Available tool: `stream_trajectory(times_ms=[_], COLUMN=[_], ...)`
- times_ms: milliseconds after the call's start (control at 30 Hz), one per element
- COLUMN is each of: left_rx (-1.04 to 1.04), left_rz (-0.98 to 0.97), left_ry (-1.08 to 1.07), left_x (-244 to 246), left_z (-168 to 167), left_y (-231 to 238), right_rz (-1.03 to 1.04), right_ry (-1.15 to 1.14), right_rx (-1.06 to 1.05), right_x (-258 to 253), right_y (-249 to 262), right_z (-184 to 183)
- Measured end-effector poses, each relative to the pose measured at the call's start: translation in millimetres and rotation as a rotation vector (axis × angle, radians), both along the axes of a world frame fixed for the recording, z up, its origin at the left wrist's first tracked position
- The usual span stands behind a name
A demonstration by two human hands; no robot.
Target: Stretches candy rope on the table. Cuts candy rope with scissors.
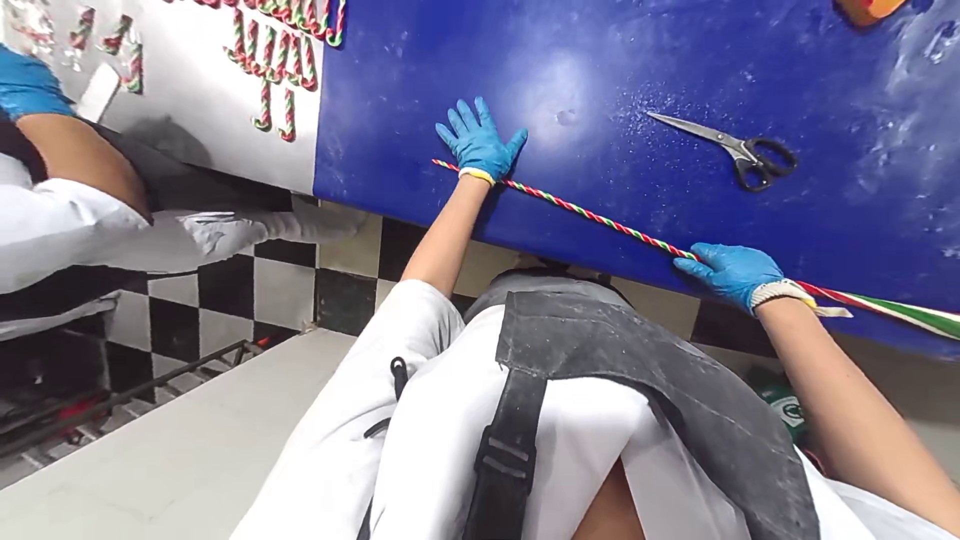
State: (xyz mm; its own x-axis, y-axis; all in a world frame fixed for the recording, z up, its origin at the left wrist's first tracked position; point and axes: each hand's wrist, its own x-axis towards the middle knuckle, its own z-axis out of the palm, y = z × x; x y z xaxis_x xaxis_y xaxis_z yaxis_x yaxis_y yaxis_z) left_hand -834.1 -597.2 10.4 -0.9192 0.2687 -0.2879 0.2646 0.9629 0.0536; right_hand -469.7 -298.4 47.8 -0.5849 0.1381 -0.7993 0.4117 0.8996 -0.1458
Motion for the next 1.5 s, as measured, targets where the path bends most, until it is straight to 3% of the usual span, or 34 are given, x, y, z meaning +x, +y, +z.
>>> stream_trajectory(times_ms=[100, 167, 233, 300, 467, 567, 667, 800, 900, 967, 1067, 1133, 1233, 1367, 1500], left_rx=[-0.016, 0.035, 0.061, 0.113, 0.164, 0.117, 0.134, 0.091, 0.063, 0.113, 0.149, 0.101, 0.045, -0.006, -0.084], left_rz=[-0.058, -0.036, 0.012, 0.051, -0.036, -0.088, -0.084, 0.119, 0.189, 0.182, 0.132, 0.093, 0.152, 0.253, 0.328], left_ry=[-0.063, 0.009, 0.083, 0.151, 0.085, 0.012, 0.033, 0.14, 0.184, 0.188, 0.177, 0.106, 0.017, 0.092, 0.121], left_x=[57.4, 98.5, 108.4, 94.9, -9.2, -4.9, 51.5, 99.4, 76.4, 37.1, -32.9, -55.8, -22.0, 58.5, 60.4], left_z=[16.0, 3.3, -9.1, -17.5, -21.7, -9.0, -8.4, -13.8, -19.3, -20.6, -28.1, -23.6, -5.9, -8.6, -13.9], left_y=[-29.5, -62.6, -81.0, -73.8, 11.6, 29.0, -16.7, -112.4, -140.3, -122.0, -74.3, -50.2, -52.3, -120.8, -169.3], right_rz=[-0.026, -0.021, -0.028, -0.032, -0.079, -0.098, -0.111, -0.067, 0.01, 0.005, -0.187, -0.347, -0.389, -0.181, -0.254], right_ry=[0.001, 0.003, 0.01, 0.007, 0.011, 0.006, 0.018, 0.006, 0.08, 0.243, 0.495, 0.544, 0.401, 0.26, 0.244], right_rx=[-0.002, 0.005, 0.018, 0.029, 0.062, 0.083, 0.1, 0.109, 0.107, 0.123, 0.247, 0.365, 0.448, 0.427, 0.37], right_x=[1.1, 1.6, -1.0, 0.0, 1.4, 0.3, 0.0, 2.3, 3.1, -3.7, -27.4, -59.9, -97.9, -115.6, -86.8], right_y=[-4.3, -3.0, -4.7, -7.1, -10.1, -11.2, -15.9, -20.8, -19.7, -10.1, 19.4, 38.6, 61.2, 63.8, 55.2], right_z=[2.4, 1.5, 0.4, 0.0, -3.0, -0.9, 0.0, 1.8, 1.4, 5.4, 5.3, 3.6, -7.1, 13.3, 19.6])
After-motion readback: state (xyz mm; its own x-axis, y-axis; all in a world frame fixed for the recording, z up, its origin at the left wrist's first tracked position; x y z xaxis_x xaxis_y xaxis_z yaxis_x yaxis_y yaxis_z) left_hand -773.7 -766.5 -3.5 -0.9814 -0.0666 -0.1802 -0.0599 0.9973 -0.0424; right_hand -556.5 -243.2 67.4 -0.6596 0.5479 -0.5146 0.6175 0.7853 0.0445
